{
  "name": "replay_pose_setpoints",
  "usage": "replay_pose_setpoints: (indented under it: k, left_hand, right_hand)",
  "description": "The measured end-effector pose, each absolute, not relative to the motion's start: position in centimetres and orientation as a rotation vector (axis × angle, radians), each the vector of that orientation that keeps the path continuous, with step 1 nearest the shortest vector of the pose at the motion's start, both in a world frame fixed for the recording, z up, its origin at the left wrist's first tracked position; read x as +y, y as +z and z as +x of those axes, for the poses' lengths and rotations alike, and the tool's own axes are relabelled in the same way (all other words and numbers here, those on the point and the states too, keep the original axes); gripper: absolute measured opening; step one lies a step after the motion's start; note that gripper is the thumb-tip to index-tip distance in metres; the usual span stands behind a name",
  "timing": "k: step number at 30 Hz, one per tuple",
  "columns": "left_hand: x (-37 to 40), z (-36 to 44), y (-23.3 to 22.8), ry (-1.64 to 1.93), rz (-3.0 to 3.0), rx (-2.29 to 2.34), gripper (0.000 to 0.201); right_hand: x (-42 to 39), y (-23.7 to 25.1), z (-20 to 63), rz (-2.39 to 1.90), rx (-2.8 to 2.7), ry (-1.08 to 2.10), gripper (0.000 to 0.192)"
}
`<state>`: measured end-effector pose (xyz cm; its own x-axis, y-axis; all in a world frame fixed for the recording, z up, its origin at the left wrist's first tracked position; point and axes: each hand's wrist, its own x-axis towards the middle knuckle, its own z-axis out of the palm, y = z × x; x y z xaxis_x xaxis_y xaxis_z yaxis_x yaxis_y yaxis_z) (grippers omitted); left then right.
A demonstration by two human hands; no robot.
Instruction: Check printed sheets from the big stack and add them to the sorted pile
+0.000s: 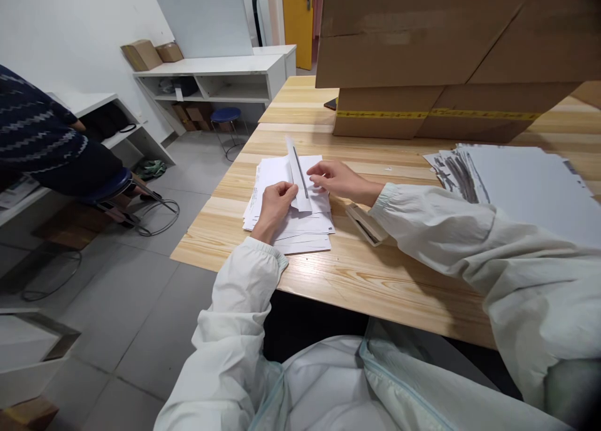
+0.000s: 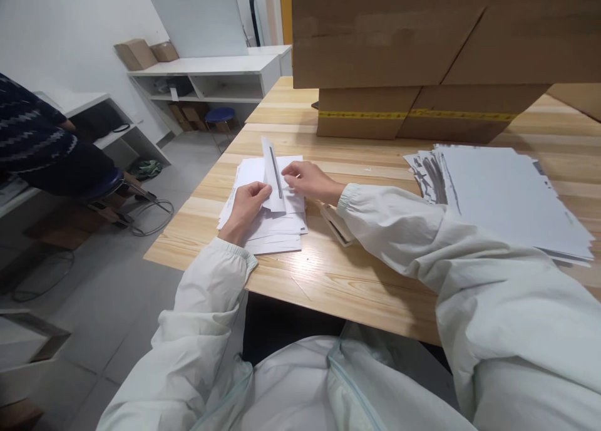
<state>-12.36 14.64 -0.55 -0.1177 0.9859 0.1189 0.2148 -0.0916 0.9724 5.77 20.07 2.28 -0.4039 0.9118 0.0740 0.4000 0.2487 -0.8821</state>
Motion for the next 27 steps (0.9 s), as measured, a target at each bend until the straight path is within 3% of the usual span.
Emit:
replay_pose_setpoints:
  k: [5, 13, 18, 27]
  left_hand:
    - [14.8, -12.4, -0.7, 1.28, 1.381, 1.357, 0.027]
    - [15.0, -12.4, -0.9, 1.298, 1.385, 1.331, 0.045]
    - [15.2, -12.5, -1.1, 1.326, 1.384, 1.302, 0.055]
    - [15.3, -12.6, -1.3, 1.334, 1.415, 1.298, 0.055]
  right_hand:
    - [19.1, 2.0, 4.6, -1.187, -1.707, 1.51, 0.019]
    - [18.6, 2.9, 4.7, -1.137, -1.645, 1.577, 0.008]
    - [18.3, 3.3, 4.5, -1.148, -1.612, 1.598, 0.016]
    - [18.0, 3.9, 4.2, -1.202, -1.588, 1.602, 0.017]
